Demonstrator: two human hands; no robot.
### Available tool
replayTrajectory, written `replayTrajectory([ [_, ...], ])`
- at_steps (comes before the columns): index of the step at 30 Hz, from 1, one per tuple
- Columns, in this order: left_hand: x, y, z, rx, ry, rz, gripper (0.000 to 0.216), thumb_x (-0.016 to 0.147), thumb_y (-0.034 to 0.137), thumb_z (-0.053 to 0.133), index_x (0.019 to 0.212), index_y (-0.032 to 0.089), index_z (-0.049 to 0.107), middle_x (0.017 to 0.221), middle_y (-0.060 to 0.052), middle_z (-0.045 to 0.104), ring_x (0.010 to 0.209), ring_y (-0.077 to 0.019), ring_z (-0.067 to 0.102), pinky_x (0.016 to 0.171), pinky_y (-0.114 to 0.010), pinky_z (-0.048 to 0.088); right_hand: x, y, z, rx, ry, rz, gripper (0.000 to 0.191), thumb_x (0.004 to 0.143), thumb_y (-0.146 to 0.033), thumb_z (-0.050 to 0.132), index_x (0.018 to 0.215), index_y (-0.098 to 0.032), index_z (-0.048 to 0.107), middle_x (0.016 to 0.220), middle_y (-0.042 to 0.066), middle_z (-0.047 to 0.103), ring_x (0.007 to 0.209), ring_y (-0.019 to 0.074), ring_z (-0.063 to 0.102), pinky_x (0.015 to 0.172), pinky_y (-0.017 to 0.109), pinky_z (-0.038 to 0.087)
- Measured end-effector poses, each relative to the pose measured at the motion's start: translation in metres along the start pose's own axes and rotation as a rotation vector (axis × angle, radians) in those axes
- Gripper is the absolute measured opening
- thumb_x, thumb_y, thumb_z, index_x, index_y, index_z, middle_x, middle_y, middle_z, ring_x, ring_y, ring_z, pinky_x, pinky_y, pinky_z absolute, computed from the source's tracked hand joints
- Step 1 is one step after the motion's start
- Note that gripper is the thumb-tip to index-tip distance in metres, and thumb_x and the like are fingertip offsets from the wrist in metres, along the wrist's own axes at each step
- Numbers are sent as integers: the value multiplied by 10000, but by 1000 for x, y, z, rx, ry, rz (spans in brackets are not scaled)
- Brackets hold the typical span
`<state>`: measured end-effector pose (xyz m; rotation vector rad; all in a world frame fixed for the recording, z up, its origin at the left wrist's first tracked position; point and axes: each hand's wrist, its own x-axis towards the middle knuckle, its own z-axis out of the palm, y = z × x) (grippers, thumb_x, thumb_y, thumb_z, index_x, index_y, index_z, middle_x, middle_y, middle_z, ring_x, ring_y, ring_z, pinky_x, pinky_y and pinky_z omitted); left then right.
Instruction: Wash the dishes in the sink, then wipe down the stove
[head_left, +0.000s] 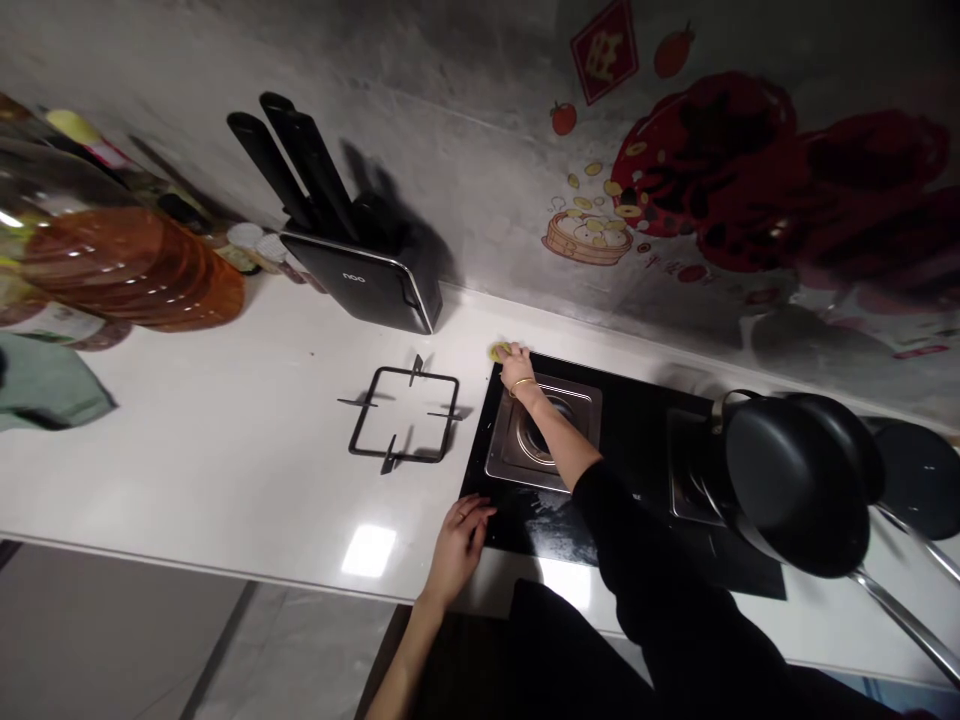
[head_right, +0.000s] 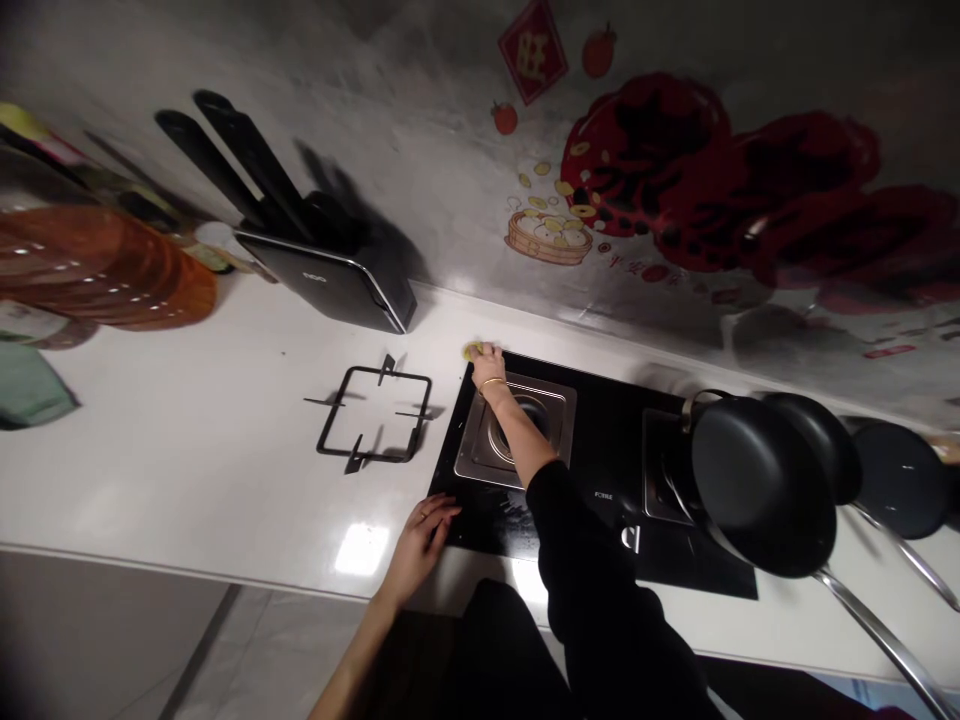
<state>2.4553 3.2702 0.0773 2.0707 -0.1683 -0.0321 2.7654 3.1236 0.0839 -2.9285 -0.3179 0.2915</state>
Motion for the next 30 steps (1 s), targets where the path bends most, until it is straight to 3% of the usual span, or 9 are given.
replayTrajectory([
  [4,4,7,-3,0,-44,14,293,941,183,483,1069,297,720,1131,-65,716,1126,-243,640,978,-493,549,-18,-15,-4,-62,-55,-137,570,857,-44,467,1370,-270,569,1379,110,528,1187,281,428,984,431,400],
  [9,6,18,-3,2,-101,60,297,950,187,473,1072,292,722,1121,-73,716,1122,-245,638,970,-481,548,-50,-34,-3,-105,-111,-190,533,893,-25,405,1318,-278,603,1323,99,575,1152,261,451,957,411,414],
  [14,11,29,-5,-22,-101,83,297,955,174,457,1062,271,716,1108,-71,715,1094,-229,641,962,-449,545,-86,-45,-2,-46,-204,-277,529,825,-34,529,1283,-271,649,1273,90,617,1104,242,517,939,367,439],
  [17,16,33,-11,-50,-78,88,300,953,167,455,1065,269,714,1108,-75,714,1077,-224,644,954,-440,543,-89,-40,-11,74,-215,-293,491,809,-94,609,1262,-270,672,1194,75,657,1041,222,561,970,356,440],
  [23,14,23,-25,-81,-6,43,287,961,201,452,1071,253,712,1090,-88,716,1045,-227,654,926,-437,546,-34,-21,-28,110,71,-47,542,852,-125,579,1380,-246,579,1289,125,579,1079,263,524,992,402,435],
  [27,3,10,-29,-74,1,-1,280,962,207,455,1069,271,706,1089,-83,715,1045,-230,655,925,-430,546,-4,-26,-6,127,118,156,515,866,-166,577,1379,-198,566,1254,182,573,1108,312,490,947,467,441],
  [30,-4,2,-33,-73,13,-27,279,965,209,451,1101,254,690,1083,-81,714,1044,-227,656,924,-424,545,-7,-41,12,100,114,277,486,862,-162,563,1341,-81,580,1263,269,543,1128,357,477,912,501,450],
])
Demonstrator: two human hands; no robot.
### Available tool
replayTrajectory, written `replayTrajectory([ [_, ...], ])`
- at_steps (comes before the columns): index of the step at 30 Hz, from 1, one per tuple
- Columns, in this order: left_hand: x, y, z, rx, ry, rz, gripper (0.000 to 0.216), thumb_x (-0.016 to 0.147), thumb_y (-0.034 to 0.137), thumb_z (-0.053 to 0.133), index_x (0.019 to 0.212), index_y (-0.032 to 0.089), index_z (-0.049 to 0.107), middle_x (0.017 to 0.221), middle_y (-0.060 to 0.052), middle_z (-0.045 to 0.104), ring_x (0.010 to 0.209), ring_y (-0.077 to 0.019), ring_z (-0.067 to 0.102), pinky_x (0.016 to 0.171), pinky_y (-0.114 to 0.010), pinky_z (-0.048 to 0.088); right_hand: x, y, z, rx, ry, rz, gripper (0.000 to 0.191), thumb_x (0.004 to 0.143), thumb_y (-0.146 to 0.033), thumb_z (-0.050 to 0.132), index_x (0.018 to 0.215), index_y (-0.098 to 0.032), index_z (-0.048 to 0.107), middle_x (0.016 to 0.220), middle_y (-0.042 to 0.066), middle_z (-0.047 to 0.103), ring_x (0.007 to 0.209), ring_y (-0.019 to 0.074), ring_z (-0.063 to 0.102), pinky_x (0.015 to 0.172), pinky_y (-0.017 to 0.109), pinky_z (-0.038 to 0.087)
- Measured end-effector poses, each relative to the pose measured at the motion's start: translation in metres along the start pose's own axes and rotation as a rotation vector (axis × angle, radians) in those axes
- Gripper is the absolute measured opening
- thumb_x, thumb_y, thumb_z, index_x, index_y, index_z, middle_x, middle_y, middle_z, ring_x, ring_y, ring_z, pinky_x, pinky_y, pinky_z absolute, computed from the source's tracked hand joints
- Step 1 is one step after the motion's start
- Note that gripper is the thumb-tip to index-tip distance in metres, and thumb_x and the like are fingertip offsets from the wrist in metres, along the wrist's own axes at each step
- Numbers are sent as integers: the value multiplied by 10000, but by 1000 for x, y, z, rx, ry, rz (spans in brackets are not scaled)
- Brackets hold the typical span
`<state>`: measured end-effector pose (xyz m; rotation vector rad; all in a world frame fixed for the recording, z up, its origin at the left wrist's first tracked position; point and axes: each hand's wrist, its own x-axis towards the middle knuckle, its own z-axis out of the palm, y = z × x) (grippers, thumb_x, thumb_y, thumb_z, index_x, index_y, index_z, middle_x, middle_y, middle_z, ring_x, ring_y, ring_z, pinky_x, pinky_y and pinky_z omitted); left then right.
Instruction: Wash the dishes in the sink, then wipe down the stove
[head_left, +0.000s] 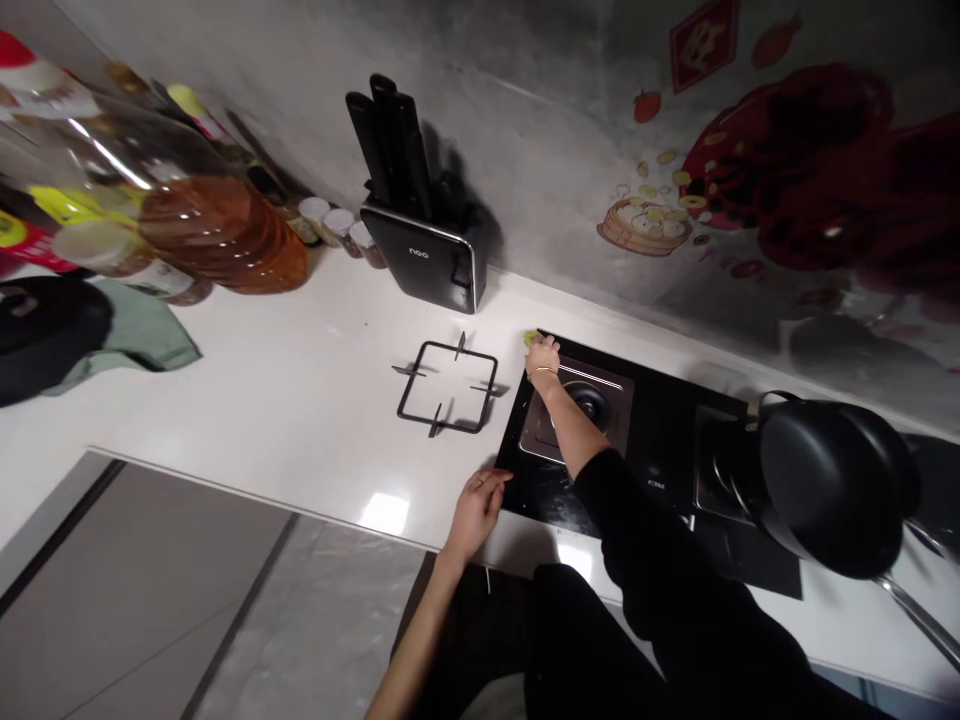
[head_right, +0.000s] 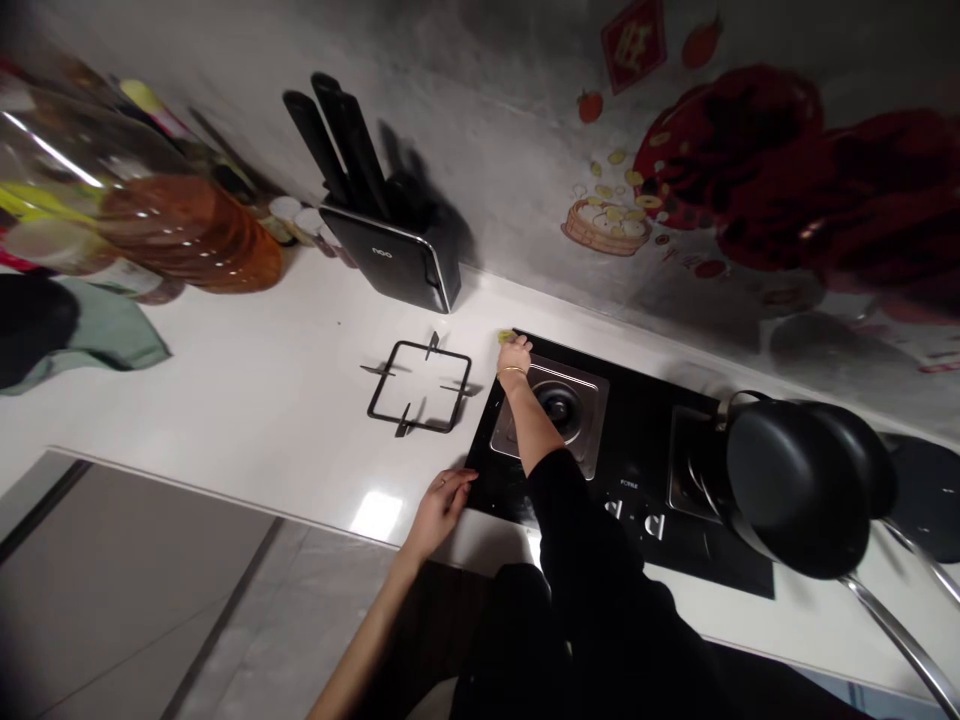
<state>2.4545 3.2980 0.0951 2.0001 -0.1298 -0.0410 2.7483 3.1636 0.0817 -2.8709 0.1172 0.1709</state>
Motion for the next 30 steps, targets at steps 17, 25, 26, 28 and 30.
replayTrajectory([
  [17,30,3,-9,-42,113,25,260,966,230,462,1073,204,696,1031,-79,721,1014,-223,631,923,-398,520,-215,-10,18,-112,-284,-109,471,919,-185,490,1376,-81,533,1223,234,574,1064,288,606,888,374,544],
  [25,35,4,-22,-74,179,66,270,971,226,454,1093,221,696,1040,-67,709,995,-204,642,898,-365,517,-200,15,-33,66,-180,9,502,980,-285,407,1476,-235,460,1258,113,617,1013,192,657,945,313,513],
  [26,34,4,-24,-73,180,57,272,972,224,451,1090,221,697,1030,-67,707,988,-203,642,893,-362,517,-182,13,-39,64,-146,19,506,985,-304,400,1486,-247,447,1275,110,607,1001,191,659,943,318,517],
  [28,29,2,-25,-71,176,35,274,971,220,448,1082,220,698,997,-64,702,964,-200,642,878,-355,519,-145,6,-46,35,-133,38,488,985,-315,405,1465,-261,472,1277,103,604,974,188,663,936,322,524],
  [30,21,-2,-24,-67,161,13,277,968,214,445,1074,218,701,980,-62,701,949,-199,641,868,-354,521,-113,-5,-42,-26,-182,83,440,975,-299,426,1395,-243,547,1263,110,610,972,193,669,927,325,531],
])
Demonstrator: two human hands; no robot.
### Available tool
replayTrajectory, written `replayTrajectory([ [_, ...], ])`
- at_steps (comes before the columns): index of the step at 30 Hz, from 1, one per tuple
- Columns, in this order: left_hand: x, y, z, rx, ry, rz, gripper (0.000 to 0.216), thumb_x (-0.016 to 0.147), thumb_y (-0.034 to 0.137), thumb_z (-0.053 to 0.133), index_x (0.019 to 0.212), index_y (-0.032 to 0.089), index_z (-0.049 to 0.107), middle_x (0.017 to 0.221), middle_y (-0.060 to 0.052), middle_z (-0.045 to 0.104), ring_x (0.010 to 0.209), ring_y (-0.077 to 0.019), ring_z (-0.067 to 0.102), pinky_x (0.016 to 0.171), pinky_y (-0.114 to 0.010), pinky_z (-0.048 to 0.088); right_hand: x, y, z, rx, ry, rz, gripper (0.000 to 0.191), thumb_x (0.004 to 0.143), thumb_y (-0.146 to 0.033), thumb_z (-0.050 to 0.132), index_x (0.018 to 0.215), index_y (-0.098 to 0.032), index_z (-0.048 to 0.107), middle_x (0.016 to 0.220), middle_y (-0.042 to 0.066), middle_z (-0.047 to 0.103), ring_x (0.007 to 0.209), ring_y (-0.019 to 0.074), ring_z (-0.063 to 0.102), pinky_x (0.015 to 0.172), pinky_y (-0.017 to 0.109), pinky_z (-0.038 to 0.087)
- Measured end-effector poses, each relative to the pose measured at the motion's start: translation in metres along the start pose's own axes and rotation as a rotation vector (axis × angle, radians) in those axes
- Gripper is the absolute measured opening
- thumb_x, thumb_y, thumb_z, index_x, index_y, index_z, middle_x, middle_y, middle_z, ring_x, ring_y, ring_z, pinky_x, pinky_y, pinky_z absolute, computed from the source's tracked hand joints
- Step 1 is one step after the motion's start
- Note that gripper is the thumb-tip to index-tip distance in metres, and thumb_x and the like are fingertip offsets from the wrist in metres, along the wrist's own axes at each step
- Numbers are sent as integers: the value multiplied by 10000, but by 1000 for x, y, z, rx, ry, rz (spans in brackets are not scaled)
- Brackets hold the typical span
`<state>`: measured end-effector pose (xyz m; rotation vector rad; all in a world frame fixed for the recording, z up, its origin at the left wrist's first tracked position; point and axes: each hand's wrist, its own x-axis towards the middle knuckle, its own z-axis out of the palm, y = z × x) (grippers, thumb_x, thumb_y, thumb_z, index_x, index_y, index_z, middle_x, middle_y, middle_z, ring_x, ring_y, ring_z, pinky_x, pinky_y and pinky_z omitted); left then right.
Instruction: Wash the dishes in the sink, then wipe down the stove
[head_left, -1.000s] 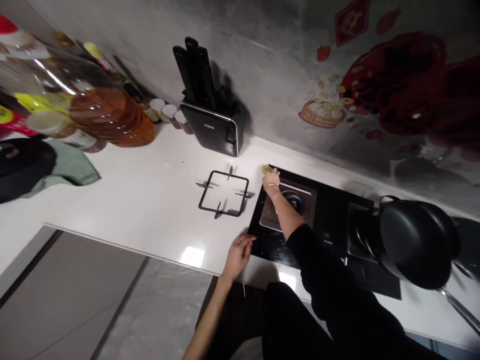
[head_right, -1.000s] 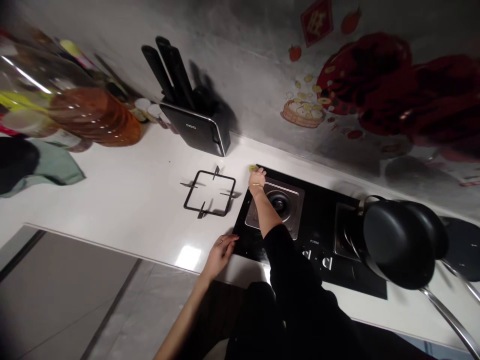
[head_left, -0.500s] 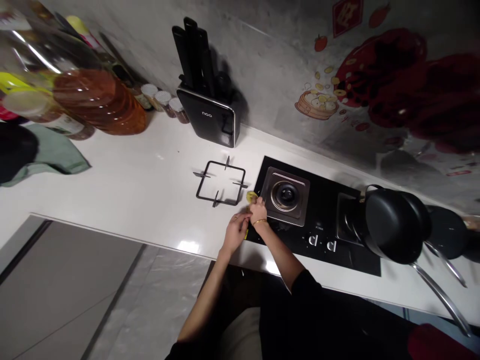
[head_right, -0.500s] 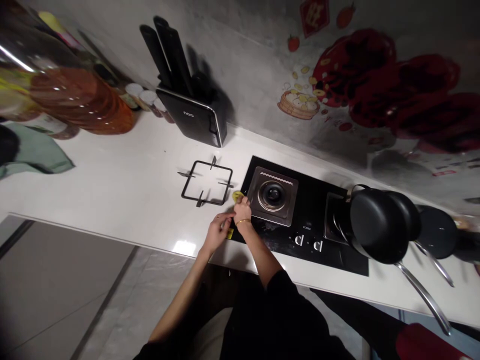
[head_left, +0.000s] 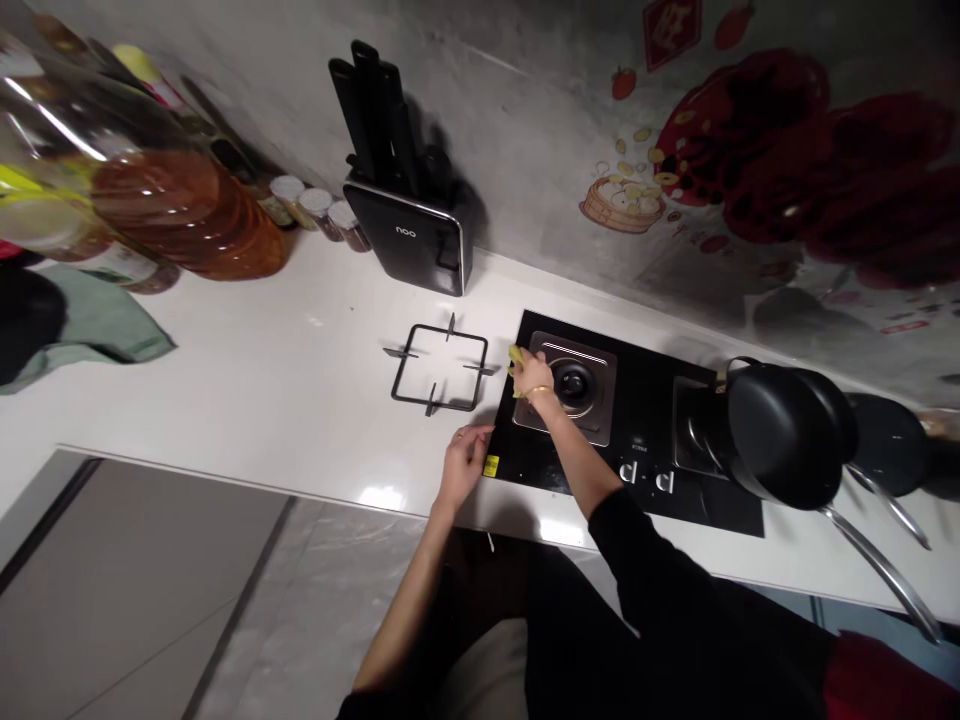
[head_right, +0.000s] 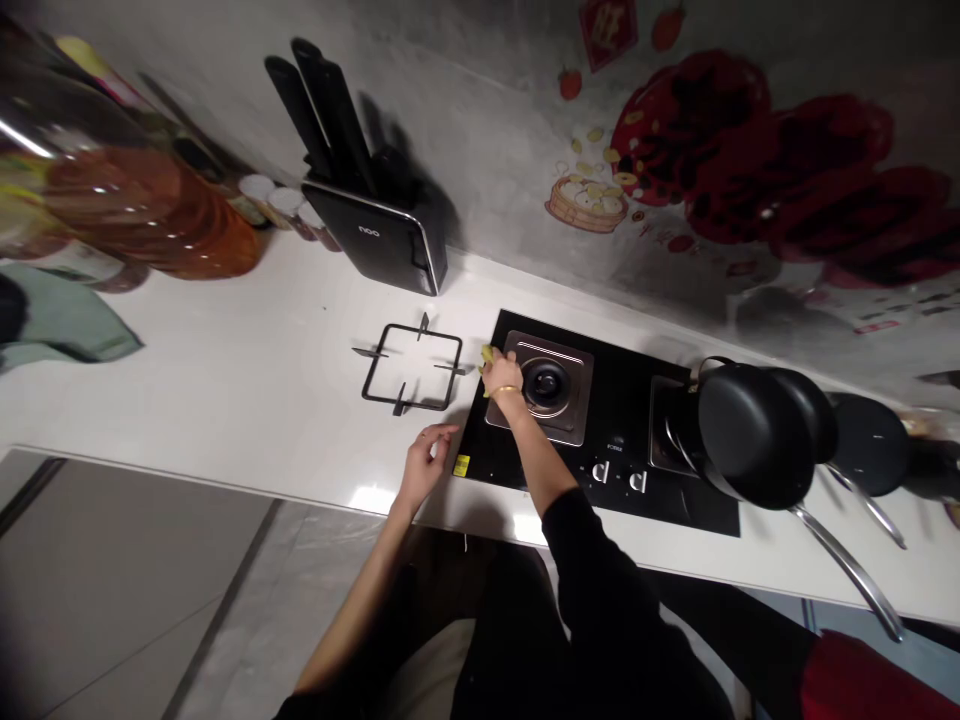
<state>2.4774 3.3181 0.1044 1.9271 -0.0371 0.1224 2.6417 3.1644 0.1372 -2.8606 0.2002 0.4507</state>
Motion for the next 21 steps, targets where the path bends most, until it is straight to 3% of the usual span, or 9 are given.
replayTrajectory([
  [2,-9,-4,0,-1,-9,-25,274,964,212,448,1057,213,706,989,-65,708,953,-204,643,861,-356,525,18,-11,8,-72,-65,45,377,960,-277,458,1284,-189,627,1263,137,605,1011,210,670,920,327,538],
  [5,-18,-11,-1,-13,-13,-63,269,962,220,453,1046,205,708,1003,-70,717,963,-210,649,856,-360,529,13,-18,30,-176,-83,40,336,945,-231,478,1210,-109,645,1303,190,564,1087,236,655,899,312,549],
  [9,-17,-13,-1,-27,-14,-62,272,963,232,456,1053,202,711,993,-69,719,962,-210,647,856,-357,527,-25,-14,51,-239,-51,-2,374,948,-182,432,1280,-87,576,1310,204,543,1092,227,654,869,296,560],
  [17,-1,-6,4,-68,-20,15,260,960,211,467,1059,212,707,1040,-70,722,999,-206,652,893,-357,531,-82,-3,61,-198,-85,-71,402,948,-205,420,1327,-132,531,1266,161,582,1066,215,658,881,286,540],
  [21,18,-8,15,30,-55,35,268,945,157,464,1082,190,692,1087,-91,722,1009,-211,665,922,-365,537,-117,8,71,-160,-123,-130,433,945,-203,427,1362,-131,520,1268,154,591,1062,217,644,884,286,531],
])
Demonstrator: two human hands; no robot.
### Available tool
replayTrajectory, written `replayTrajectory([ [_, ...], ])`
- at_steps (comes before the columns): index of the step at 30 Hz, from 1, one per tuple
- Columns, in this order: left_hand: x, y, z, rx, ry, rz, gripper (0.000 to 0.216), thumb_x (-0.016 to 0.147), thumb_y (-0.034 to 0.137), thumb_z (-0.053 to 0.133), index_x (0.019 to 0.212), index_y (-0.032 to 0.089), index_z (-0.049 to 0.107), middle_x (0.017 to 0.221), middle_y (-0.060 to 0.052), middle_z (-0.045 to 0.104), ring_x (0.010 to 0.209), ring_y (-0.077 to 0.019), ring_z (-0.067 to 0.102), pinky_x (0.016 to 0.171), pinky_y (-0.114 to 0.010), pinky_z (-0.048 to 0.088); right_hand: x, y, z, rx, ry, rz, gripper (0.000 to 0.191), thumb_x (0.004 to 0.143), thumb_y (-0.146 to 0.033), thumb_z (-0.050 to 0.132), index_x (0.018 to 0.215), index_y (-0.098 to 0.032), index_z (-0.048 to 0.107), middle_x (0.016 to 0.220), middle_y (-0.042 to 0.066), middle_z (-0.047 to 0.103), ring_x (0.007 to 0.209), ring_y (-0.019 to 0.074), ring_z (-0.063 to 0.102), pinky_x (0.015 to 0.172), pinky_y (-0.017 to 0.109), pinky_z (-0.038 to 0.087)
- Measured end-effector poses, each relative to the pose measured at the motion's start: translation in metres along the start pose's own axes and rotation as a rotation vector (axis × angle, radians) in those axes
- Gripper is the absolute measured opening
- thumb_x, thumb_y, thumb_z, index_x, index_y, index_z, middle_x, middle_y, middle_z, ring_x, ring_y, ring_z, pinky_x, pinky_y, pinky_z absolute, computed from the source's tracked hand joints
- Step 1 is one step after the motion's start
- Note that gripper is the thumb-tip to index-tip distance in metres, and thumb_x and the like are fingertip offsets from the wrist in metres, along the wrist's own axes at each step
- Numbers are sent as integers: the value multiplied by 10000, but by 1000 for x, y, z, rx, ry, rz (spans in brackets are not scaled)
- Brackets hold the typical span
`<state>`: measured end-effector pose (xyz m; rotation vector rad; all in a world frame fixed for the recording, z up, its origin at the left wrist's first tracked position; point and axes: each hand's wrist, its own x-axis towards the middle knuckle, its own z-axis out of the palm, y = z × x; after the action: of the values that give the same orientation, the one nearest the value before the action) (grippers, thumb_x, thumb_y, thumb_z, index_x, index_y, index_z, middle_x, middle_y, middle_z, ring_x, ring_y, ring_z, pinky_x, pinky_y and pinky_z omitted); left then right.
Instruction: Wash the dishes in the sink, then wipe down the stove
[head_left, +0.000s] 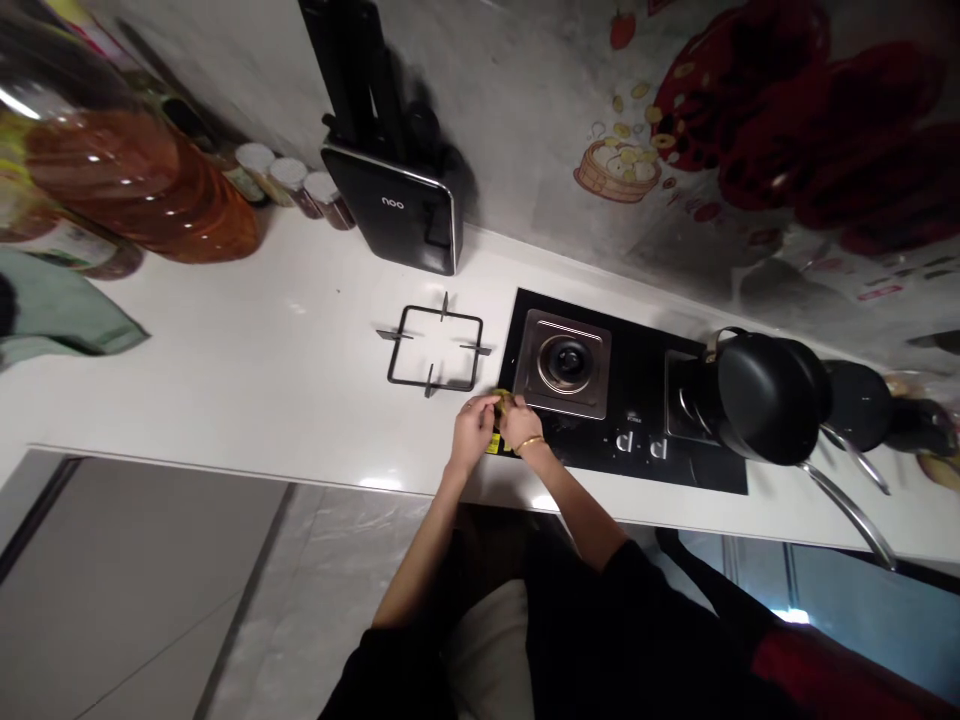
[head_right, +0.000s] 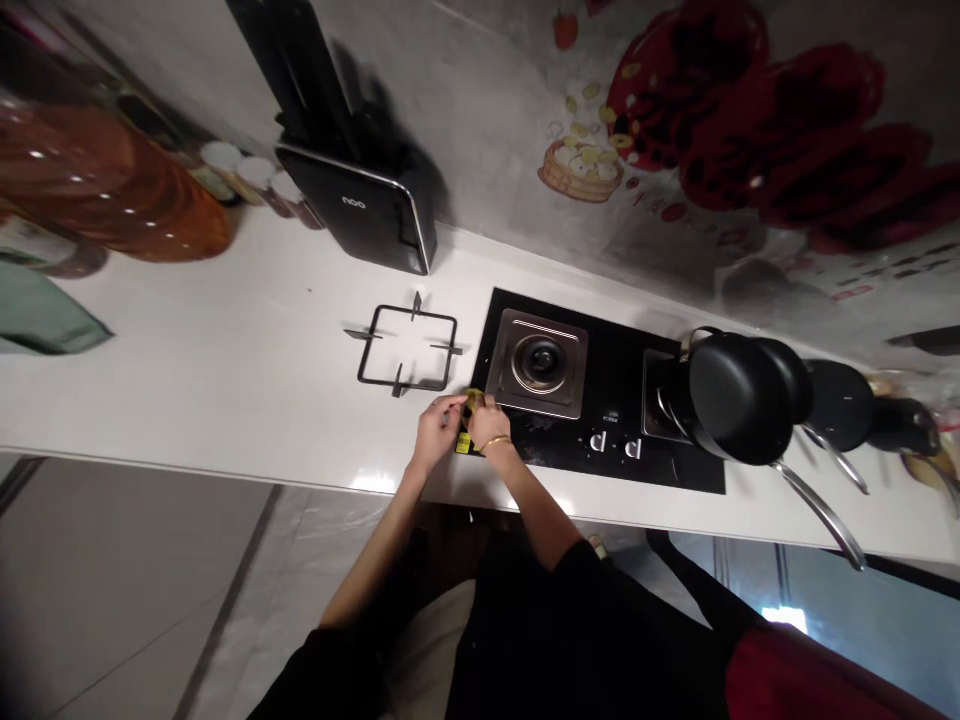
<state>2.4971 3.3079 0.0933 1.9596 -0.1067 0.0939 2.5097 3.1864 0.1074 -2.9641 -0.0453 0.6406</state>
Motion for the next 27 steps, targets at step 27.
replayTrajectory([
  [27,59,1,12,232,0,102,316,919,115,439,1135,184,658,1116,-101,725,1059,-227,656,982,-419,520,57,-3,-32,80,47,166,445,983,-158,329,1392,-168,503,1287,173,540,1128,243,577,818,314,572],
])
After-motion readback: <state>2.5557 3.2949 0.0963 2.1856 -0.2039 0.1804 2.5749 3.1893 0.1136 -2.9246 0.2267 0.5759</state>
